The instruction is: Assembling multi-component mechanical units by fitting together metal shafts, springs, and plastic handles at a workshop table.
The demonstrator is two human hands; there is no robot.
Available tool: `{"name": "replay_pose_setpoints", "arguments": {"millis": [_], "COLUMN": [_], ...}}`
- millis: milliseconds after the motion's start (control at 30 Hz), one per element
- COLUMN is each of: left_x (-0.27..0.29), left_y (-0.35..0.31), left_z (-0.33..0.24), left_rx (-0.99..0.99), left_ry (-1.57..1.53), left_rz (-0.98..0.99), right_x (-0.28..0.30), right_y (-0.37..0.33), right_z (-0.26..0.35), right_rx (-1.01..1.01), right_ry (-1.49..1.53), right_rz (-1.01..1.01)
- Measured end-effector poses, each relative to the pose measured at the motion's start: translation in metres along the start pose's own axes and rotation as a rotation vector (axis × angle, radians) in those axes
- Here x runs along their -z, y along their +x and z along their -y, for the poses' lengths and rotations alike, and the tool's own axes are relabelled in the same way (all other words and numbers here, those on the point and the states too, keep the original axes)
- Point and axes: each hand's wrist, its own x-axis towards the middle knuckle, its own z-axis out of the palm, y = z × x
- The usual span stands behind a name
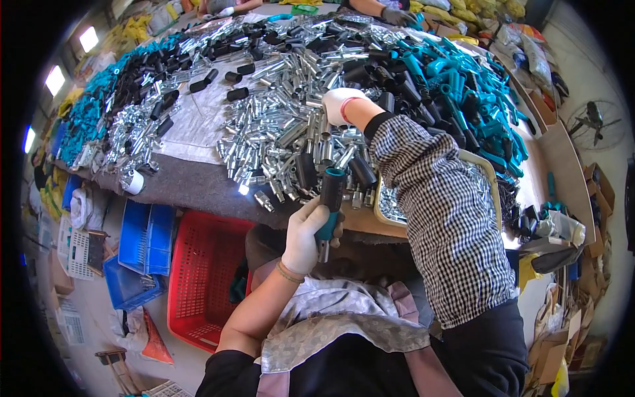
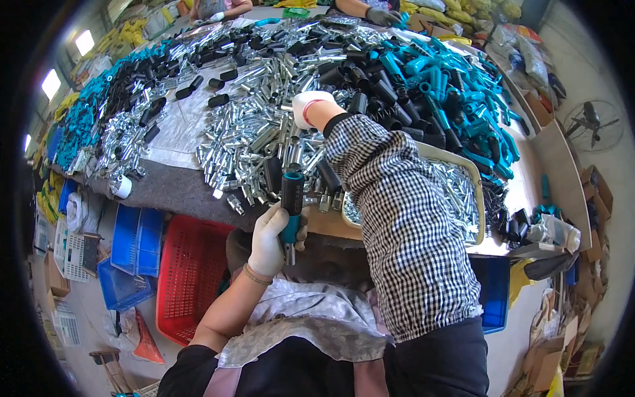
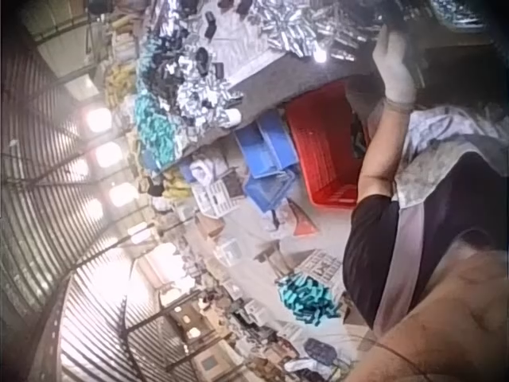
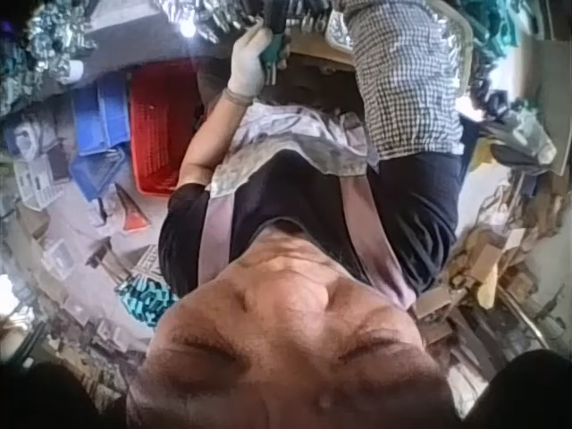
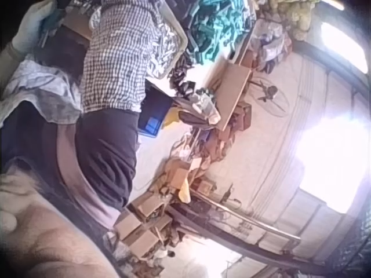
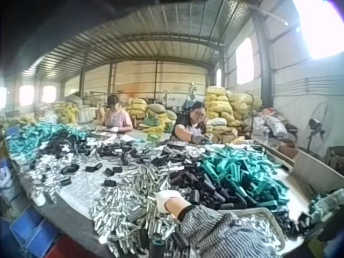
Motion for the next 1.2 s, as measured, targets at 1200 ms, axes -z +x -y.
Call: {"name": "replay_pose_setpoints", "arguments": {"millis": [1200], "left_x": [-0.079], "left_y": [-0.032], "left_z": [0.009], "left_rx": [-0.188], "left_ry": [0.959], "left_rz": [0.542], "right_x": [-0.067], "right_y": [-0.393], "right_z": [-0.052], "right_rx": [0.120], "right_ry": [1.280], "right_rz": [-0.202]}}
